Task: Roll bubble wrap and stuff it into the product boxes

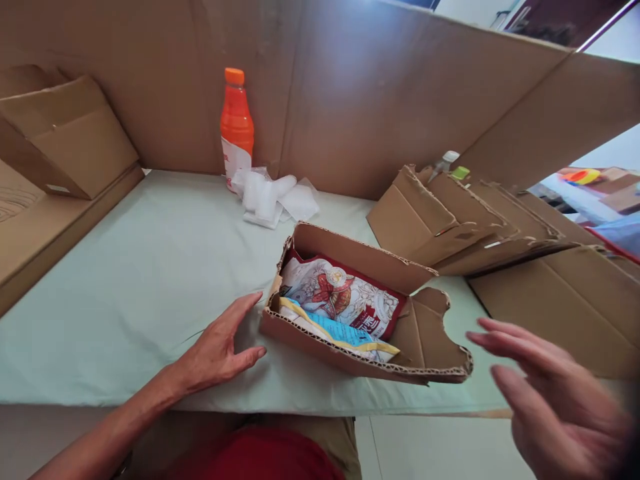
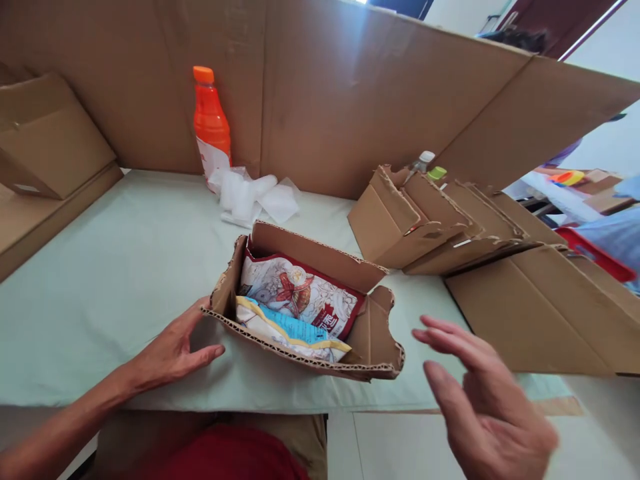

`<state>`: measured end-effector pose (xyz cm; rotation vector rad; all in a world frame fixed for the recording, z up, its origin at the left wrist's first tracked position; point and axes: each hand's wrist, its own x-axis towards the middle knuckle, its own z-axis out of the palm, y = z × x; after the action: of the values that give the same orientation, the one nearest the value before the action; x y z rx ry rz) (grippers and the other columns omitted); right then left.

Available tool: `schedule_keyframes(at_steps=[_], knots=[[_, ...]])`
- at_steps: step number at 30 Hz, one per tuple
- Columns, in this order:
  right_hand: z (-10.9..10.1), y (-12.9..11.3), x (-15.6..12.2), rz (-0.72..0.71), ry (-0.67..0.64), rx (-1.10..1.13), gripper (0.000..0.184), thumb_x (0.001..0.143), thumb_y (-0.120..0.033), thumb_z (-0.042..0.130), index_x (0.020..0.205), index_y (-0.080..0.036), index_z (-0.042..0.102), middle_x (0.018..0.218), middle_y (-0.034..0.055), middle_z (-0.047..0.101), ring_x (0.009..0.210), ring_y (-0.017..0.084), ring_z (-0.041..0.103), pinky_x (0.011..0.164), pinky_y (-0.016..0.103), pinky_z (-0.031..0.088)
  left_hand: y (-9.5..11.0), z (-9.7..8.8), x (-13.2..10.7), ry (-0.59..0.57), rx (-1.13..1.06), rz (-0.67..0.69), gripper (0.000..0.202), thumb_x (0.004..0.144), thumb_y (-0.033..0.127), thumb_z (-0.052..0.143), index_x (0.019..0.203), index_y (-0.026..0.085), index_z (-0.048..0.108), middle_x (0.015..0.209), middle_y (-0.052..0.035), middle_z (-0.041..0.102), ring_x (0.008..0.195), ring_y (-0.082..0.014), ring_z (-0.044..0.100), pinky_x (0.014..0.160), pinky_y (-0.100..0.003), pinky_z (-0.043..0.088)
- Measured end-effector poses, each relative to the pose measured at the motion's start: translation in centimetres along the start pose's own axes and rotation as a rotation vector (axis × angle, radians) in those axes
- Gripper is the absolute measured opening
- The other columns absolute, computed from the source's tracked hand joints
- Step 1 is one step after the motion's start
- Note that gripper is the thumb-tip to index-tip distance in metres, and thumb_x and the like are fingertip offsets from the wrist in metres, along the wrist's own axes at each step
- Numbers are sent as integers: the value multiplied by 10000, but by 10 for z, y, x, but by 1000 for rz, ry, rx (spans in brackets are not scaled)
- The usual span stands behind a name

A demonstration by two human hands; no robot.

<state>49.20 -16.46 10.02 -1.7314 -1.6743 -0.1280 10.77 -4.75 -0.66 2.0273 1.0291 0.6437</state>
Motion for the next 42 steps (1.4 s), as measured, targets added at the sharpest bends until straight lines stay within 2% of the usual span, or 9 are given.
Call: schedule_keyframes(at_steps=[7,13,19,24,27,31,34,38,42], knots=[[50,37,-40,69,-617,78,575,855,-638,602,1248,-228,694,1236,124,722,1159,351,674,906,449,611,0,12,20,-12,-41,28,871,840,330,684,1589,248,247,1567,-119,445,1413,-353,458,1158,-510,423],[81,42,-25,97,-616,154,443,885,-574,587,1092,-222,759,1175,118,750,1081,335,711,866,430,622,-1,26,35,85,-80,14,818,856,345,651,1576,229,279,1515,-139,499,1390,-345,483,1121,-484,464],[144,16,53,40,-577,413,521,850,-578,649,1182,-180,695,1230,135,720,1181,341,648,1022,474,527,-24,-15,67,285,-156,-144,598,783,463,687,1294,178,565,1315,-135,647,1249,-343,592,1073,-486,487],[205,-19,100,57,-567,548,542,825,-554,675,1191,-155,640,1130,132,726,1007,301,674,886,428,563,-60,-48,76,474,-124,-326,573,679,549,725,1081,158,603,1077,-127,711,1025,-334,675,905,-473,562],[216,-21,111,33,-594,613,539,829,-458,652,1264,-144,603,1146,127,711,945,261,670,826,381,571,-71,-48,71,558,-90,-362,602,678,591,721,1076,158,594,1040,-124,715,972,-326,680,869,-474,569],[210,3,136,-78,-717,623,411,841,-342,599,1209,-175,671,1121,91,735,999,259,679,876,376,562,-72,-39,70,601,-93,-392,574,671,584,701,1051,161,619,1066,-147,724,1036,-359,676,918,-510,563],[215,20,180,-57,-614,484,359,888,-331,547,1190,-214,702,1151,77,745,1050,274,681,848,377,571,-74,-34,72,600,-82,-390,572,683,587,672,1066,163,651,1091,-155,727,1113,-386,663,987,-531,539],[253,14,266,-170,-405,194,429,881,-202,532,1281,-277,668,1295,62,696,1173,281,632,985,440,518,-93,-27,65,600,-18,-410,619,724,654,635,1117,179,692,1037,-151,742,1138,-419,655,1035,-581,502],[311,-19,338,-375,-399,-128,608,794,-24,546,1352,-251,628,1463,90,575,1309,307,524,1046,504,441,-113,-22,55,488,59,-367,583,785,620,636,1203,218,691,1021,-125,755,1110,-403,674,1025,-576,517]])
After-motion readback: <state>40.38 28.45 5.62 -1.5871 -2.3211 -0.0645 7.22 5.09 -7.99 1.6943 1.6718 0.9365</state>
